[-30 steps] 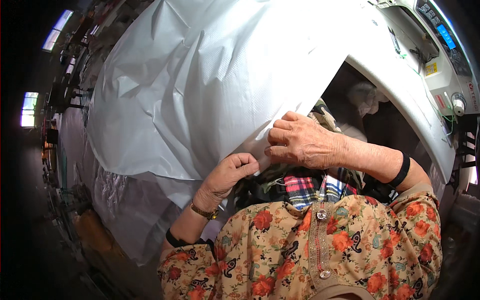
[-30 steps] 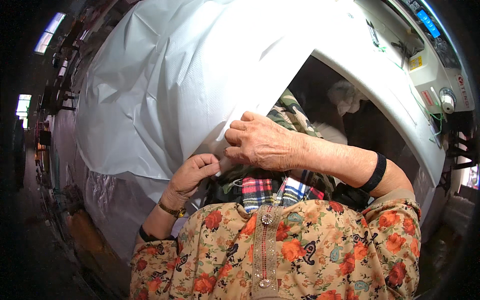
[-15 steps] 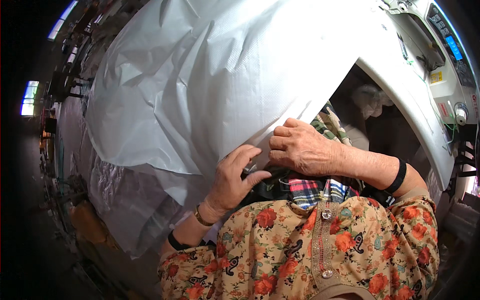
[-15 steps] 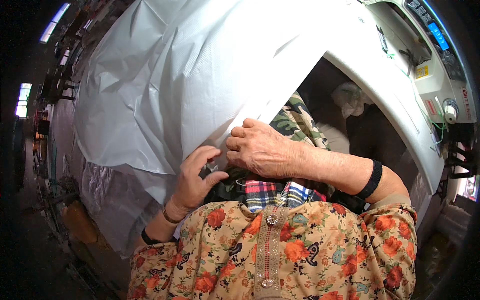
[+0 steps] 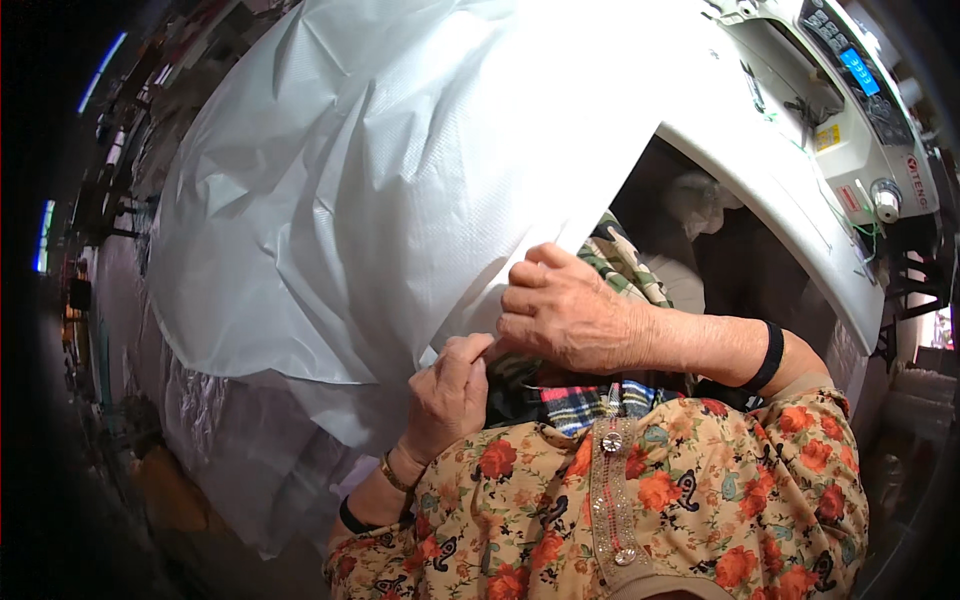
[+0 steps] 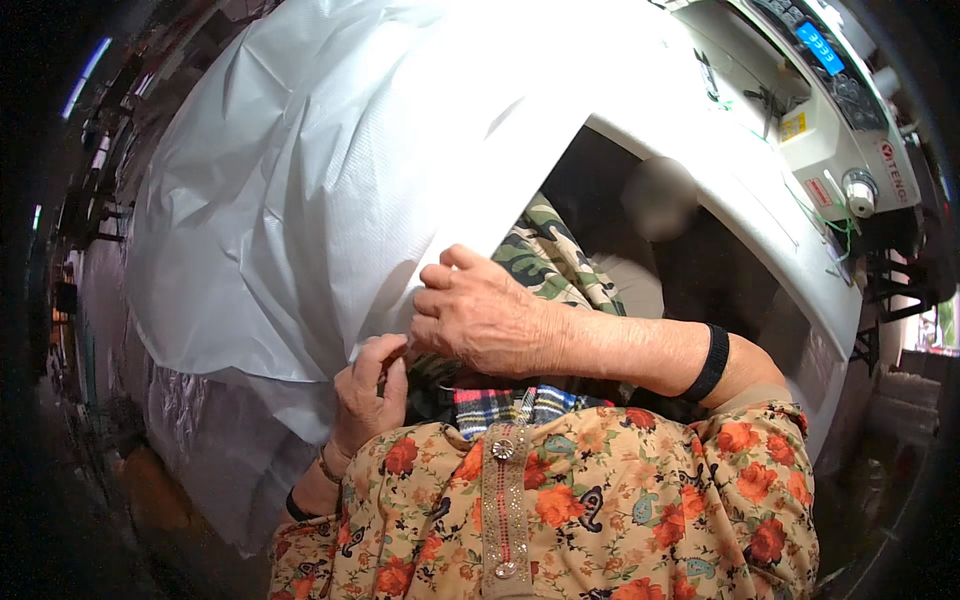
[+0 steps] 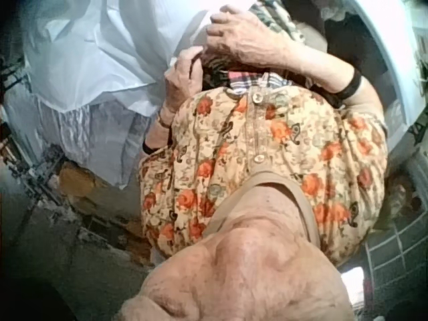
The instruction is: Sewing a large piece of white fabric using an industrial sewing machine.
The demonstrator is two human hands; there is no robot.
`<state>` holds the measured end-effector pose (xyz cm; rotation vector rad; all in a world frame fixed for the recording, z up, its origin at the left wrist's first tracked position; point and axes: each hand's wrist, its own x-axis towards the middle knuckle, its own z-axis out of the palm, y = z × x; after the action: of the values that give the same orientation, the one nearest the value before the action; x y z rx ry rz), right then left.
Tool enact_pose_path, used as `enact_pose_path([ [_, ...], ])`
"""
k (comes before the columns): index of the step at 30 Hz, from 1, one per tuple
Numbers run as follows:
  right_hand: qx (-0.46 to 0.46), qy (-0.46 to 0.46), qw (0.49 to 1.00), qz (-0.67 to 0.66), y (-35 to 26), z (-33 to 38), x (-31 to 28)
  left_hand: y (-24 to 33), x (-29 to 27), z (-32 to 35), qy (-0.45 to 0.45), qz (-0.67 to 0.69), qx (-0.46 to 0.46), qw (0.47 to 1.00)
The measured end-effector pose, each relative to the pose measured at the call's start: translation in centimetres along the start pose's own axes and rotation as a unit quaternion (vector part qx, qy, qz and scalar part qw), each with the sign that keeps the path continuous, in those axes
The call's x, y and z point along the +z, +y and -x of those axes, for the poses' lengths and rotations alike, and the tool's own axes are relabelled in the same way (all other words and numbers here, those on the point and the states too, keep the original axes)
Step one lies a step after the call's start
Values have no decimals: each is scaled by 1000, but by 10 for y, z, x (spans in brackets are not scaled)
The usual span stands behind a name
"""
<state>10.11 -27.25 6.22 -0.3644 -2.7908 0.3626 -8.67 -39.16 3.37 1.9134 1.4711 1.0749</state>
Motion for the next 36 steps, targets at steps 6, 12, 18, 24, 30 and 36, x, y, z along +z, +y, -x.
enact_pose_path([
  [6,45,36,998,-27,6,3,-9,7,-5,-12,-17,50,14,999],
  [12,59,36,998,2,5,2,-20,4,3,-10,53,-19,72,996],
  [18,42,27,999,1,10,0,-25,8,0,-18,48,-54,87,994],
  [24,44,16,999,-23,13,-2,-35,12,-5,-22,36,-98,103,989],
  [30,43,16,999,-25,23,6,-48,32,-20,-44,-28,-20,83,996],
  [36,58,32,997,-26,50,15,-57,28,-28,-53,-65,189,-73,977],
])
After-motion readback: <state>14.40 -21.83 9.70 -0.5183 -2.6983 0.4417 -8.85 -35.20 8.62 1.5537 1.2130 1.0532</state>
